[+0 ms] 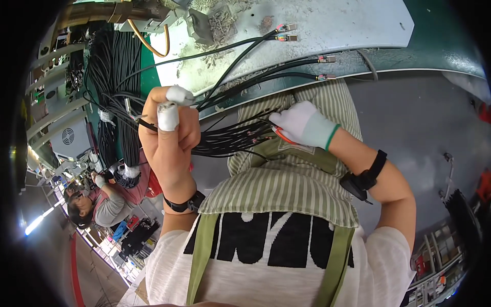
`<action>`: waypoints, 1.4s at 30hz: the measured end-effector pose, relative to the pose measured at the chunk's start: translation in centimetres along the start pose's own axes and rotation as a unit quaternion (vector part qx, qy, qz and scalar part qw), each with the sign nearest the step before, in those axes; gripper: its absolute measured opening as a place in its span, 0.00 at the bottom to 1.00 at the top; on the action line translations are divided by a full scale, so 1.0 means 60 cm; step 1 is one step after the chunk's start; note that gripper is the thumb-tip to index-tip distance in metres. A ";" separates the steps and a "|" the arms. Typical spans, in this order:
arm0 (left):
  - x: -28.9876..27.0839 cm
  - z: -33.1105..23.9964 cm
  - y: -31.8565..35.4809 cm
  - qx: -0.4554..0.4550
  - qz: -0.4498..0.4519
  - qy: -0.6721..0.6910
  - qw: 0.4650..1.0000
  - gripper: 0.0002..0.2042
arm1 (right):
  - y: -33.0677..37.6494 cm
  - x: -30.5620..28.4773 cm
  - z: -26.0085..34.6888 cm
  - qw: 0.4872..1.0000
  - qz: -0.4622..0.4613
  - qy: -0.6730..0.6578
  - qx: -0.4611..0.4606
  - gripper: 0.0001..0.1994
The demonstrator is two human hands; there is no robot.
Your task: The person trims the ends of wires on a bundle of cables using shears, then presses the bundle against a machine mechanism before picking up a new bundle to repeat the process.
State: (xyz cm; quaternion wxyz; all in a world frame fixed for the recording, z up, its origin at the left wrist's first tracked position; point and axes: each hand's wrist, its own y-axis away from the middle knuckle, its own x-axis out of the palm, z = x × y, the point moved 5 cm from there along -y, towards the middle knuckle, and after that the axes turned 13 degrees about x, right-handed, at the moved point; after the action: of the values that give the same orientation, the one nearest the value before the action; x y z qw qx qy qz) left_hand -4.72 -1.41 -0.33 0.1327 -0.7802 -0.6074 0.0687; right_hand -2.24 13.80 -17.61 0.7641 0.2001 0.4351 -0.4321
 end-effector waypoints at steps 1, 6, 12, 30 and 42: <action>0.003 -0.002 0.001 -0.012 0.009 -0.024 1.000 0.08 | 0.001 -0.005 -0.003 1.000 0.019 -0.012 0.006 0.06; 0.019 0.007 0.011 0.048 0.167 -0.216 0.961 0.08 | 0.015 -0.149 0.035 0.961 0.088 -0.247 0.090 0.06; 0.046 -0.014 -0.013 0.086 0.266 -0.298 0.913 0.10 | -0.014 -0.244 0.083 0.717 0.274 -0.564 0.304 0.07; 0.016 -0.016 0.006 0.010 0.130 -0.230 0.965 0.12 | -0.050 -0.247 0.101 0.726 0.181 -0.608 0.265 0.07; -0.003 0.021 0.001 -0.155 0.000 0.033 0.987 0.08 | -0.062 -0.266 0.121 0.948 -0.075 -0.293 0.098 0.04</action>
State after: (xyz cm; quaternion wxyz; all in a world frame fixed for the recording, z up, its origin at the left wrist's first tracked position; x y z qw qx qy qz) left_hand -5.05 -1.44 -1.58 0.0302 -0.7932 -0.6060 -0.0514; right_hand -5.75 14.57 -0.07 0.7999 0.1050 0.1610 -0.5685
